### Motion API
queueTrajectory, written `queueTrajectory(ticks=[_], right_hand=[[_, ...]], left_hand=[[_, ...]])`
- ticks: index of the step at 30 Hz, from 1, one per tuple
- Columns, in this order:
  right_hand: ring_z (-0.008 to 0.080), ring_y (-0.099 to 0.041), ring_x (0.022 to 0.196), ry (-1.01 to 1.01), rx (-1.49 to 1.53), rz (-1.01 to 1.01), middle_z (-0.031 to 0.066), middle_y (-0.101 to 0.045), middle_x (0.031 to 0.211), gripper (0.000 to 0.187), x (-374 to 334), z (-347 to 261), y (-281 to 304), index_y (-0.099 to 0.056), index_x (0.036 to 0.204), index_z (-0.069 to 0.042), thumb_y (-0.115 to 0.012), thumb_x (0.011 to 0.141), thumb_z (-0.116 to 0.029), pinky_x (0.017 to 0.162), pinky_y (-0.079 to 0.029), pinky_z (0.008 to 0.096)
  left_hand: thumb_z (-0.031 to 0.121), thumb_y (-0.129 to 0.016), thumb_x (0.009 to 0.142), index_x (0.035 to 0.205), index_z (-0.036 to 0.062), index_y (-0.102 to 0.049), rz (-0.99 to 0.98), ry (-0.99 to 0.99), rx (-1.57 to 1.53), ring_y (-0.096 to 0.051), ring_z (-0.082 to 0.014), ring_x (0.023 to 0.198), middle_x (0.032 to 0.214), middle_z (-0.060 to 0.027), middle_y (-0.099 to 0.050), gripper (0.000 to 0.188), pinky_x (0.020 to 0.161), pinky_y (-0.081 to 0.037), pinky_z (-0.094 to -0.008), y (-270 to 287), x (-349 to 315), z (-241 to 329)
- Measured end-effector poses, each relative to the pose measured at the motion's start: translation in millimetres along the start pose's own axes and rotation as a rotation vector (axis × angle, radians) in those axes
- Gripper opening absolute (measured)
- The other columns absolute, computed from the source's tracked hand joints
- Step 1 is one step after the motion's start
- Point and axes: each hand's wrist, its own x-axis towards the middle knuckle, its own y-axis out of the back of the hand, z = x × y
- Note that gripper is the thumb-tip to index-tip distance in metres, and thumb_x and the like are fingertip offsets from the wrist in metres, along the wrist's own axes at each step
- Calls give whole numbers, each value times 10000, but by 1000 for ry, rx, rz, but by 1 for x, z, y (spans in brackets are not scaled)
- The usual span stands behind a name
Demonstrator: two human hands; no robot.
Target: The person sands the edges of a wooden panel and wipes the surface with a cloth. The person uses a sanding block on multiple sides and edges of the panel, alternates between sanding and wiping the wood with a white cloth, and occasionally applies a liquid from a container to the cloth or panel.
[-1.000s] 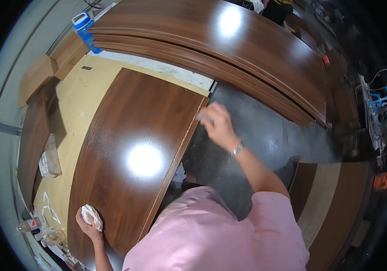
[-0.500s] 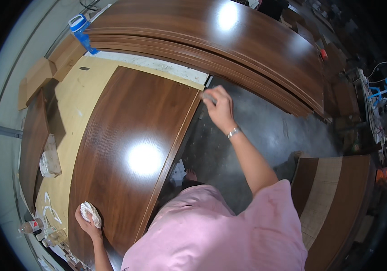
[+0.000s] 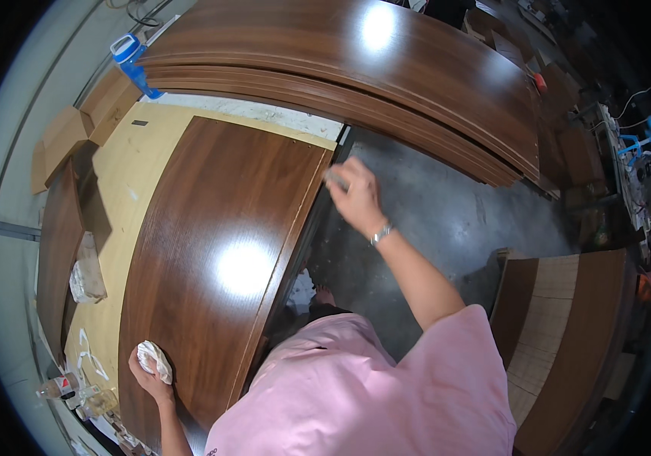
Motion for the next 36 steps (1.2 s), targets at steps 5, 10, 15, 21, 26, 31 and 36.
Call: queueTrajectory(ticks=[5, 10, 15, 21, 26, 31, 36], right_hand=[[299, -634, 781, 232, 48, -168, 121, -605, 851, 187, -48, -36, 4, -699, 934, -17, -745, 754, -39, 700, -526, 362], [308, -619, 753, 4, 63, 52, 128, -602, 829, 147, -4, -12, 1, -703, 917, -1, -728, 777, -37, 669, -508, 366], [270, -623, 777, 242, 149, -232, 96, -592, 820, 164, -74, -55, -3, -690, 901, -57, -750, 750, -75, 677, -523, 381], [310, -628, 740, 63, 96, 40, 132, -619, 833, 106, -17, -31, -5, -700, 885, -24, -731, 799, -78, 638, -511, 372], [290, -619, 730, 333, 189, -304, 108, -598, 804, 179, -87, -68, -4, -701, 885, -56, -763, 719, -85, 651, -526, 390], [238, -616, 703, 130, 297, -145, 97, -607, 811, 224, -93, -69, 11, -700, 927, -16, -759, 711, -39, 626, -514, 321], [162, -572, 675, -65, 240, -4, 81, -583, 820, 248, -83, -34, 43, -675, 946, 37, -764, 714, 28, 603, -468, 272]], left_hand=[[107, -569, 936, 1284, -29, -520, 0, -21, -17, -536, -297, 1148, 1220, -163, -555, 377, 1032, -399, -387, 0, 0, 2], [106, -565, 938, 1284, -28, -518, -11, -13, -8, -536, -300, 1146, 1219, -163, -552, 374, 1028, -401, -391, -1, 2, 10], [104, -565, 936, 1282, -29, -519, 8, -14, 8, -534, -301, 1146, 1217, -163, -551, 373, 1030, -396, -395, -1, -1, 5], [105, -566, 936, 1274, -30, -523, -1, -12, -22, -533, -303, 1146, 1215, -166, -551, 367, 1028, -394, -392, 3, 0, 11], [114, -569, 939, 1276, -27, -528, 40, -9, 22, -532, -306, 1152, 1219, -172, -554, 368, 1031, -389, -398, -6, 2, 4], [165, -609, 934, 1251, -33, -564, -34, -12, -189, -553, -319, 1130, 1209, -191, -587, 377, 1009, -406, -417, -45, 65, 39], [237, -622, 931, 1226, -33, -584, 26, -109, -54, -573, -358, 1114, 1189, -225, -607, 402, 998, -425, -429, -120, 166, 69]])
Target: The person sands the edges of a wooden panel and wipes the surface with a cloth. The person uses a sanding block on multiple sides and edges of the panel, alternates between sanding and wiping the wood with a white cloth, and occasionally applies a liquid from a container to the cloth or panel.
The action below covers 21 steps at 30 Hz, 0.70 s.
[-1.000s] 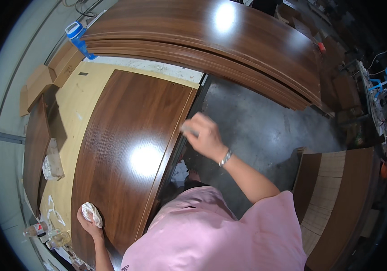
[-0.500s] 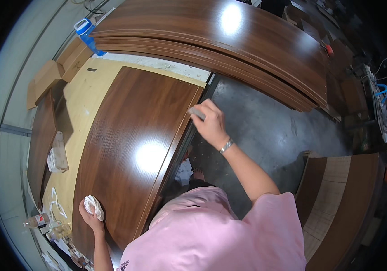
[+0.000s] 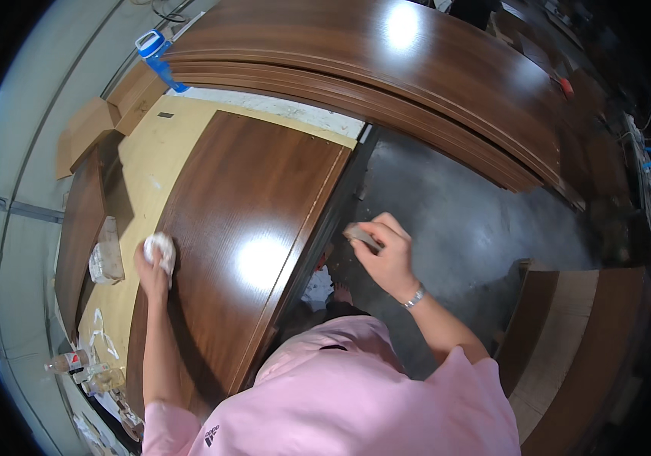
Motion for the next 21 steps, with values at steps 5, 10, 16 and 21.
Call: queueTrajectory(ticks=[5, 10, 16, 21], right_hand=[[156, -534, 663, -113, -90, 49, 74, -564, 806, 256, -32, 7, 30, -672, 948, 40, -745, 704, 64, 600, -451, 281], [120, -528, 703, -261, -29, 140, 55, -563, 845, 217, -56, 17, 44, -667, 942, 57, -721, 734, 82, 609, -459, 250], [124, -533, 716, -248, -97, 221, 58, -568, 859, 218, -44, 34, 71, -665, 958, 57, -701, 745, 89, 638, -453, 249], [153, -589, 765, -288, 71, 231, 75, -596, 888, 244, -25, 31, 56, -674, 966, 45, -711, 727, 75, 682, -479, 276]], left_hand=[[283, -654, 907, 1204, -2, -606, 16, -99, 14, -627, -400, 1056, 1116, -234, -656, 414, 938, -474, -463, -102, 79, 93], [237, -666, 852, 1228, 18, -572, -329, -382, -110, -592, -382, 1093, 1175, -199, -634, 444, 930, -464, -480, -182, 63, 245], [166, -663, 881, 1330, 37, -552, -1125, -1042, -631, -585, -349, 1208, 1270, -178, -612, 481, 1018, -479, -434, -145, -114, 337], [46, -679, 857, 1246, -16, -599, -314, -286, -606, -640, -237, 1045, 1165, -161, -667, 402, 925, -512, -349, -114, 2, 262]])
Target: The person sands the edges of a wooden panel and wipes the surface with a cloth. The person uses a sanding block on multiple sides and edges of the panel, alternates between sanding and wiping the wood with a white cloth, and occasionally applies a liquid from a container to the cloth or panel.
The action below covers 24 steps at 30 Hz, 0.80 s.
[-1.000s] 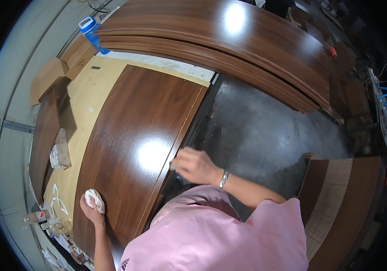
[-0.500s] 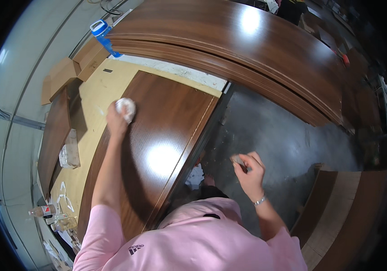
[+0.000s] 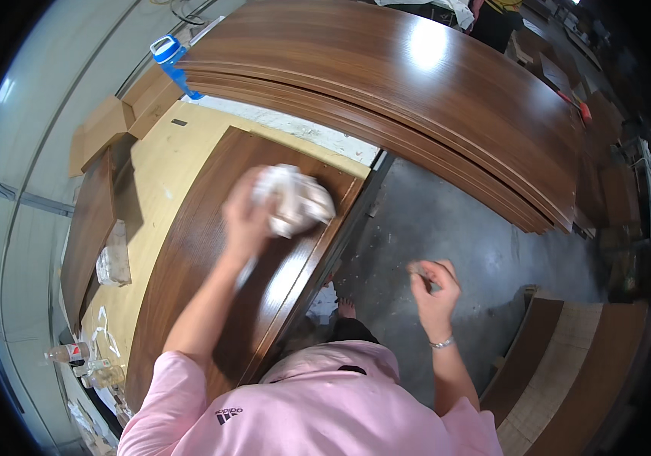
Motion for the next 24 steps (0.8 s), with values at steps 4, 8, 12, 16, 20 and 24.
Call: queueTrajectory(ticks=[4, 8, 12, 16, 20, 24], right_hand=[[219, -627, 787, 213, -48, -191, 100, -628, 921, 265, 14, -22, -56, -689, 972, 6, -757, 716, 21, 718, -517, 307], [278, -642, 807, 492, -142, -320, 100, -614, 891, 236, 40, -32, -106, -678, 923, -15, -788, 716, -46, 692, -530, 369], [311, -619, 755, 459, -178, -217, 126, -605, 841, 151, 111, -11, -123, -684, 890, -7, -748, 760, -50, 675, -511, 383], [322, -622, 775, 329, -251, -188, 137, -613, 833, 160, 147, -18, -113, -687, 878, 6, -753, 753, -68, 690, -509, 391], [306, -619, 777, 458, -169, -278, 137, -602, 836, 114, 96, -8, -121, -690, 848, -31, -736, 756, -80, 690, -511, 384], [295, -608, 770, 420, -139, -379, 113, -577, 807, 123, -2, -34, -128, -681, 855, -52, -741, 754, -87, 681, -512, 380]], left_hand=[[55, -678, 869, 1266, 8, -605, 155, 172, 250, -646, -244, 1106, 1204, -159, -667, 407, 963, -492, -346, 111, -23, -53], [93, -644, 885, 1321, 8, -530, 71, 192, 676, -553, -356, 1157, 1238, -208, -582, 459, 1016, -422, -428, 164, -111, -72], [158, -609, 924, 1299, -8, -530, 233, 234, 564, -558, -351, 1115, 1199, -204, -584, 418, 973, -431, -438, 159, -152, -67], [142, -612, 910, 1285, -11, -534, 225, 167, 628, -546, -371, 1108, 1198, -199, -587, 412, 959, -430, -455, 158, -143, -68], [115, -631, 874, 1265, -12, -541, 235, 143, 632, -536, -394, 1101, 1175, -205, -594, 421, 940, -433, -474, 164, -155, -75], [109, -659, 851, 1322, -1, -512, 246, 177, 564, -508, -378, 1180, 1247, -197, -573, 506, 1030, -370, -478, 173, -170, -76]])
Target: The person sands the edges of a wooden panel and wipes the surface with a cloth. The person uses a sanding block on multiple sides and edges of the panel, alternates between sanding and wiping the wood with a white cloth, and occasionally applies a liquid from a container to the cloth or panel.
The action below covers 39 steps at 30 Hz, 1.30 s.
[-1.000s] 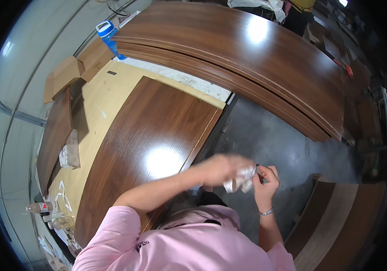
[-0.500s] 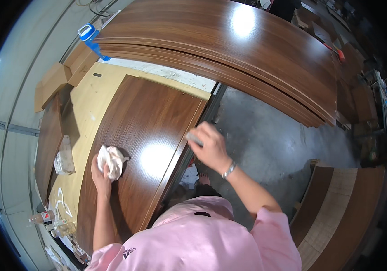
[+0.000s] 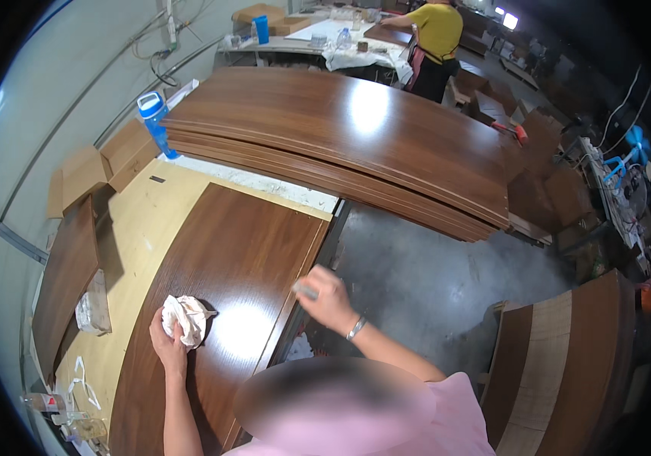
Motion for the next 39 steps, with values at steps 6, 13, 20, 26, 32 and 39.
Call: queueTrajectory(ticks=[6, 13, 20, 26, 32, 39], right_hand=[[294, -626, 842, 109, 18, -141, 96, -586, 853, 152, -106, -104, -56, -676, 898, -58, -731, 760, -89, 712, -526, 381], [64, -582, 762, -445, 723, -398, 20, -640, 897, 206, -180, -231, -107, -680, 1028, 32, -722, 875, -99, 654, -493, 237], [76, -589, 853, -651, 1021, -680, 17, -648, 949, 239, -247, -309, -161, -659, 1120, 10, -701, 904, -87, 728, -493, 237], [87, -617, 927, -569, 937, -726, 25, -676, 1018, 239, -257, -305, -155, -680, 1105, 4, -716, 876, -58, 831, -514, 252], [77, -548, 547, -563, 434, 142, -8, -604, 665, 178, -147, -144, -113, -624, 751, -45, -739, 850, -139, 504, -456, 245], [95, -560, 471, -770, 410, -185, 13, -580, 613, 336, -75, -67, -61, -542, 698, -86, -739, 897, -273, 418, -443, 224]], left_hand=[[55, -669, 816, 1309, 4, -537, 278, -96, 43, -510, -349, 1202, 1274, -170, -575, 513, 1082, -340, -468, 77, -55, 16], [6, -690, 811, 1107, -8, -646, -245, 136, -537, -664, -248, 954, 1022, -135, -687, 300, 872, -519, -363, 174, -217, 15], [-34, -663, 872, 1095, -28, -603, -171, 372, -819, -663, -142, 933, 1019, -76, -677, 231, 863, -535, -285, 219, -300, 1], [-12, -707, 844, 1047, 17, -564, -127, 401, -763, -646, -123, 866, 957, -38, -639, 250, 801, -524, -267, 222, -308, -6], [18, -688, 860, 1007, 27, -556, 92, 385, -669, -617, -118, 804, 908, -34, -625, 198, 775, -497, -273, 215, -281, -41], [35, -704, 856, 983, 32, -557, 37, 410, -568, -589, -102, 789, 876, -25, -610, 194, 737, -478, -264, 200, -277, -40]])
